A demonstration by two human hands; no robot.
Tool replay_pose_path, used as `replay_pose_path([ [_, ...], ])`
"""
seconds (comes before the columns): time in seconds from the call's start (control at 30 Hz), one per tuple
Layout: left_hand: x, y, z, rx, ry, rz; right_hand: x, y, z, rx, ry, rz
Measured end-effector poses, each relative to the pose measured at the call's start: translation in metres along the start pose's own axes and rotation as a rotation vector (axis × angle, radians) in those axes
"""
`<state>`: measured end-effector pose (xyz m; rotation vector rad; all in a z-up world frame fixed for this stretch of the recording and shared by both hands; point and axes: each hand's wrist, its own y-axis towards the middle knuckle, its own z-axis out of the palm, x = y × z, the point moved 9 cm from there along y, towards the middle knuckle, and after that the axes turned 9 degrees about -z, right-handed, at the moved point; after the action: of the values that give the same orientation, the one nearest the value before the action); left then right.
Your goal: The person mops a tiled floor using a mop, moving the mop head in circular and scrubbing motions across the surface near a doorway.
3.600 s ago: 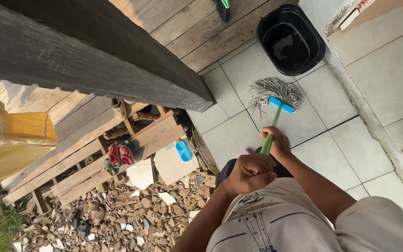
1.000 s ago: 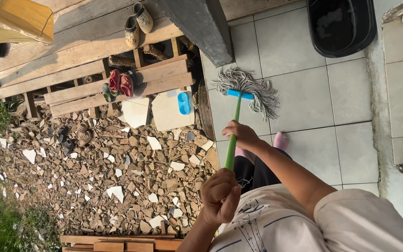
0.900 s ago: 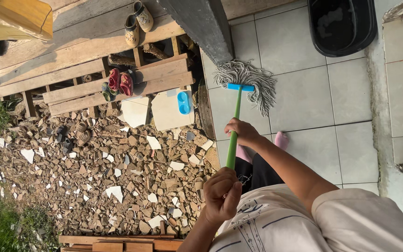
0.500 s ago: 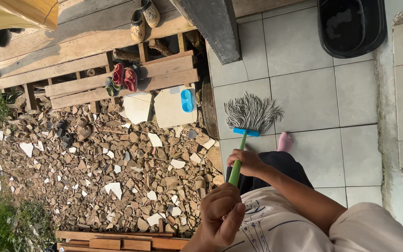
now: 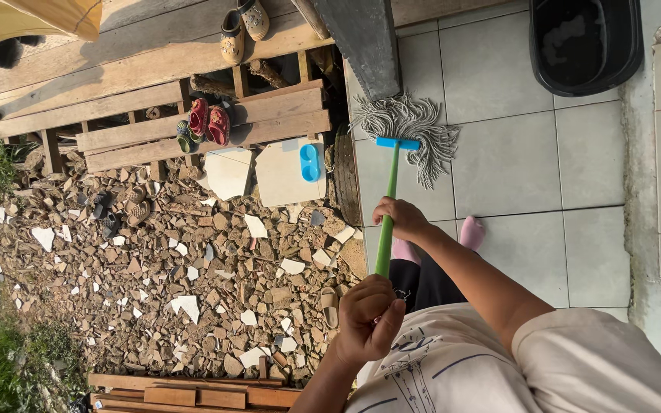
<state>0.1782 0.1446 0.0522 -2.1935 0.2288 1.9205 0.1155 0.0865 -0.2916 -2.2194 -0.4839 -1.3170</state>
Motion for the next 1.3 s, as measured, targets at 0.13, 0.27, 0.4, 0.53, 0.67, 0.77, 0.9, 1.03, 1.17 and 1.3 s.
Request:
replay_pose_path([
  [0.13,-0.010,-0.013,-0.011,0.013,-0.064,-0.082,0.011,-0.036,0.021,0.005,-0.005,0.007],
  [0.27,-0.023,-0.013,-0.016,0.046,-0.144,-0.126,0.028,-0.080,0.037,-0.100,0.011,-0.026],
  [0.4,-0.039,0.001,-0.004,0.173,-0.143,-0.011,0.029,-0.098,0.030,-0.210,0.010,-0.062],
  [0.53,-0.048,0.010,0.011,0.243,-0.151,0.151,0.016,-0.089,0.004,-0.179,-0.037,-0.021],
  [0.67,-0.024,0.017,0.024,0.256,-0.097,0.151,-0.014,-0.065,-0.034,-0.152,-0.146,0.075],
  [0.77,0.008,0.024,0.038,0.227,-0.048,0.097,-0.037,-0.047,-0.058,-0.160,-0.187,0.043],
  [0.9,0.023,0.030,0.060,0.276,-0.034,0.084,-0.067,-0.061,-0.075,-0.308,-0.070,0.139],
  [1.03,0.011,0.037,0.084,0.454,-0.085,0.066,-0.071,-0.108,-0.076,-0.491,-0.004,0.183],
  [1.17,-0.004,0.050,0.118,0.683,-0.213,0.017,-0.074,-0.170,-0.078,-0.668,-0.013,0.206],
  [1.3,0.013,0.062,0.172,0.867,-0.300,-0.104,-0.119,-0.232,-0.090,-0.787,-0.065,0.383],
])
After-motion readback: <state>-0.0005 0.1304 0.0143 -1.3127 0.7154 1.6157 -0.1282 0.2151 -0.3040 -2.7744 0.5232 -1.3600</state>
